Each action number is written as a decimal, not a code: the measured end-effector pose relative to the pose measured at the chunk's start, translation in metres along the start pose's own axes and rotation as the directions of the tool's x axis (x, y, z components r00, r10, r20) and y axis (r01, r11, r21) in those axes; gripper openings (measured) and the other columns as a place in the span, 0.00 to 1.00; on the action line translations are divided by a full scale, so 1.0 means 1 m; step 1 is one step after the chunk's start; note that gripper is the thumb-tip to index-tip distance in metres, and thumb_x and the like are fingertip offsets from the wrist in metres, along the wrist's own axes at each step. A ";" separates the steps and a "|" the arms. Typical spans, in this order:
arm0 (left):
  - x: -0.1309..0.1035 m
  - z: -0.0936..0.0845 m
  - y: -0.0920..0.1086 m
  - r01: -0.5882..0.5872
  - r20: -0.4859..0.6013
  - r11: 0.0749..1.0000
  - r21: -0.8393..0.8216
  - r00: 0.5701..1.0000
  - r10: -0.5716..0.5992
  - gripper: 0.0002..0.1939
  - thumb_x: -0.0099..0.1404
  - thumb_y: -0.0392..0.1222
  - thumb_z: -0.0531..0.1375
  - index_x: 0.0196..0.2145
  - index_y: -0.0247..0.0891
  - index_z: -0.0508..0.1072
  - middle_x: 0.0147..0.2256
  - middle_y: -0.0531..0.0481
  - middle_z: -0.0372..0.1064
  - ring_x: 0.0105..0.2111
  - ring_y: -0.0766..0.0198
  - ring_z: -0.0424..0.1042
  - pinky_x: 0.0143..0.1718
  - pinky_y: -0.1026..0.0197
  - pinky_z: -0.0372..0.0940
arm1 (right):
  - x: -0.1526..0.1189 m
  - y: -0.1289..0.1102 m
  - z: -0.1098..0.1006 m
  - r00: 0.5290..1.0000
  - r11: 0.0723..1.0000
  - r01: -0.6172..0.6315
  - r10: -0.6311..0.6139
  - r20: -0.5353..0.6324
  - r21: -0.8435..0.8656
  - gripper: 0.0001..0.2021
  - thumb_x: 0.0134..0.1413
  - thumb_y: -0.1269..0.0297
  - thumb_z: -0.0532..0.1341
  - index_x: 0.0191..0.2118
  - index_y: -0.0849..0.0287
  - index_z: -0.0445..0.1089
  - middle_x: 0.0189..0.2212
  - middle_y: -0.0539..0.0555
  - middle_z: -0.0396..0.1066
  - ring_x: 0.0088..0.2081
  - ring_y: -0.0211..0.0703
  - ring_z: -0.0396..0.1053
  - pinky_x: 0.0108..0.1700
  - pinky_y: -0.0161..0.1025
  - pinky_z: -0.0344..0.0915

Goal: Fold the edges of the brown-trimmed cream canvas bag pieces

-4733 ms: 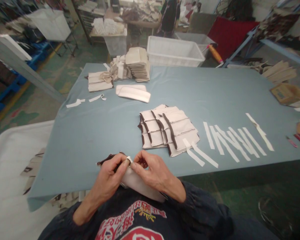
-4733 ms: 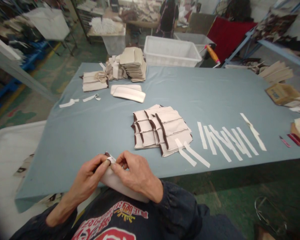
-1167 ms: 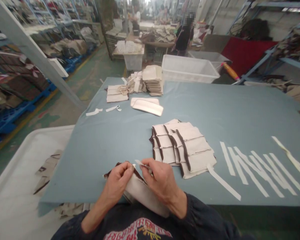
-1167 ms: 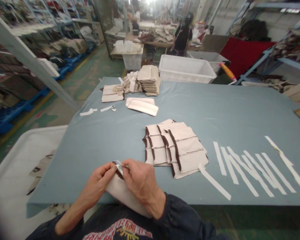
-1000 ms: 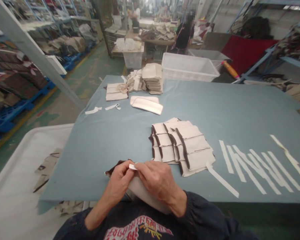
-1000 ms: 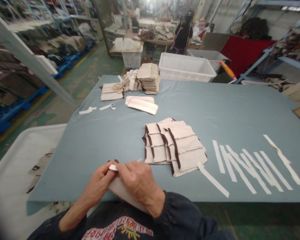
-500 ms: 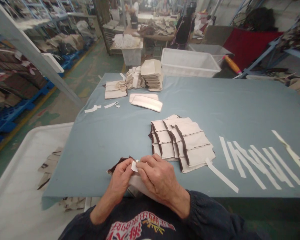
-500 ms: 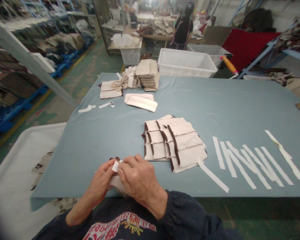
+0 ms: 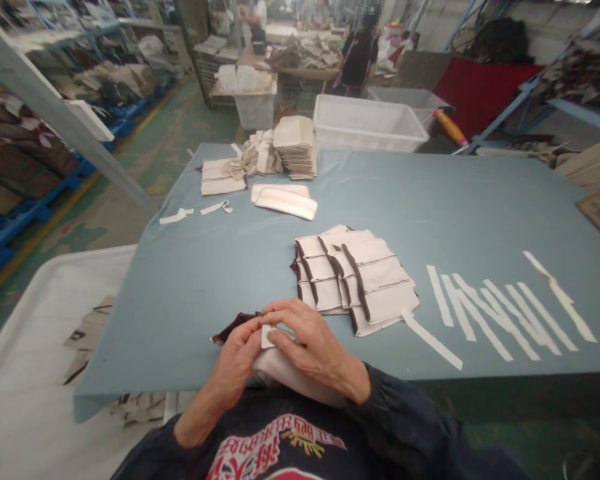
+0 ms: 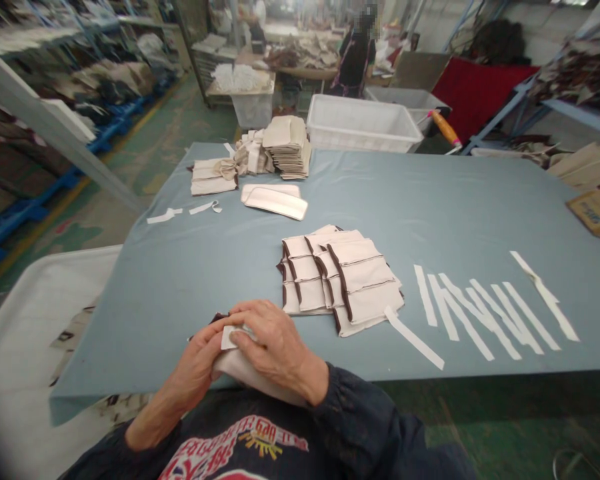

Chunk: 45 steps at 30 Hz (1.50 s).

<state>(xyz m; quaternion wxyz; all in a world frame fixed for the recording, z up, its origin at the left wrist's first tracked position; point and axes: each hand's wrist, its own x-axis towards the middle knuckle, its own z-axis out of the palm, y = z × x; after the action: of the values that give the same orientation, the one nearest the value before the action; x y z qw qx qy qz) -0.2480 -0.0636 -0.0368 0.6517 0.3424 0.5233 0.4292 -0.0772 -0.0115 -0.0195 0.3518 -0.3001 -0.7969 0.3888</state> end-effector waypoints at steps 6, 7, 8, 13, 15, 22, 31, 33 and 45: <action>-0.007 -0.001 0.005 -0.014 0.017 0.994 0.108 1.000 0.012 0.22 0.65 0.61 0.63 0.31 0.37 0.70 0.26 0.56 0.60 0.25 0.67 0.53 0.25 0.66 0.52 | 0.000 -0.003 -0.002 0.996 0.974 -0.074 0.083 -0.035 0.214 0.03 0.65 0.69 0.61 0.38 0.57 0.72 0.46 0.55 0.76 0.51 0.44 0.72 0.58 0.47 0.66; -0.008 -0.002 0.007 -0.035 0.022 0.987 0.157 0.999 0.032 0.22 0.66 0.60 0.62 0.30 0.37 0.70 0.26 0.56 0.59 0.25 0.67 0.53 0.25 0.65 0.52 | -0.001 -0.006 -0.006 0.992 0.964 -0.105 0.118 -0.039 0.244 0.04 0.65 0.68 0.61 0.37 0.56 0.71 0.47 0.55 0.76 0.51 0.44 0.72 0.58 0.47 0.66; -0.010 -0.003 0.009 -0.057 0.032 0.977 0.206 0.998 0.051 0.22 0.67 0.60 0.61 0.30 0.37 0.70 0.25 0.56 0.59 0.25 0.67 0.54 0.25 0.65 0.52 | -0.001 -0.009 -0.011 0.986 0.950 -0.146 0.163 -0.040 0.277 0.04 0.65 0.67 0.61 0.37 0.56 0.71 0.46 0.55 0.76 0.50 0.44 0.72 0.56 0.47 0.66; -0.014 -0.006 0.017 -0.127 0.088 0.929 0.348 0.991 0.103 0.23 0.71 0.59 0.56 0.29 0.37 0.71 0.25 0.55 0.59 0.25 0.65 0.56 0.26 0.64 0.53 | -0.007 -0.024 -0.037 0.919 0.834 -0.378 0.392 0.050 0.402 0.08 0.63 0.60 0.62 0.35 0.57 0.69 0.30 0.49 0.70 0.32 0.39 0.68 0.38 0.38 0.65; -0.015 -0.006 0.017 -0.137 0.093 0.915 0.379 0.990 0.109 0.23 0.72 0.58 0.55 0.30 0.37 0.72 0.25 0.54 0.61 0.26 0.64 0.58 0.26 0.64 0.54 | -0.011 -0.025 -0.037 0.868 0.769 -0.492 0.470 0.160 0.409 0.09 0.61 0.58 0.62 0.34 0.58 0.69 0.27 0.47 0.67 0.28 0.36 0.63 0.31 0.35 0.60; -0.016 -0.002 0.017 -0.158 0.103 0.892 0.423 0.987 0.126 0.22 0.71 0.56 0.54 0.28 0.37 0.71 0.24 0.55 0.58 0.24 0.65 0.56 0.25 0.63 0.53 | -0.019 -0.019 -0.008 0.792 0.742 -0.605 0.598 0.124 0.289 0.09 0.62 0.61 0.61 0.33 0.59 0.70 0.25 0.46 0.67 0.27 0.35 0.63 0.29 0.33 0.56; -0.016 0.000 0.018 -0.167 0.090 0.877 0.450 0.986 0.142 0.22 0.71 0.55 0.53 0.28 0.36 0.72 0.25 0.54 0.61 0.25 0.64 0.58 0.26 0.63 0.54 | -0.025 -0.018 0.001 0.805 0.772 -0.579 0.592 0.033 0.263 0.09 0.63 0.59 0.62 0.34 0.58 0.71 0.25 0.47 0.71 0.26 0.35 0.65 0.29 0.33 0.57; -0.017 0.000 0.017 -0.159 0.083 0.880 0.448 0.987 0.136 0.22 0.71 0.56 0.53 0.28 0.36 0.72 0.24 0.54 0.61 0.25 0.64 0.58 0.26 0.63 0.54 | -0.026 -0.017 0.003 0.801 0.768 -0.583 0.598 0.027 0.266 0.09 0.63 0.59 0.62 0.34 0.59 0.71 0.25 0.46 0.70 0.26 0.35 0.65 0.28 0.33 0.56; -0.019 -0.004 0.007 -0.109 0.045 0.905 0.412 0.994 0.100 0.23 0.72 0.56 0.54 0.29 0.35 0.73 0.26 0.52 0.64 0.27 0.63 0.59 0.28 0.62 0.55 | -0.026 -0.020 0.008 0.823 0.819 -0.565 0.568 0.000 0.102 0.08 0.64 0.60 0.62 0.34 0.57 0.70 0.25 0.48 0.71 0.27 0.38 0.67 0.31 0.35 0.57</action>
<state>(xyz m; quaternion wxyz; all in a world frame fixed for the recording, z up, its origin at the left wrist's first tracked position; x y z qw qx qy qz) -0.2550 -0.0782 -0.0237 0.5462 0.5050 0.5759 0.3391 -0.0732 -0.0444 -0.0154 0.2467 -0.5117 -0.6463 0.5095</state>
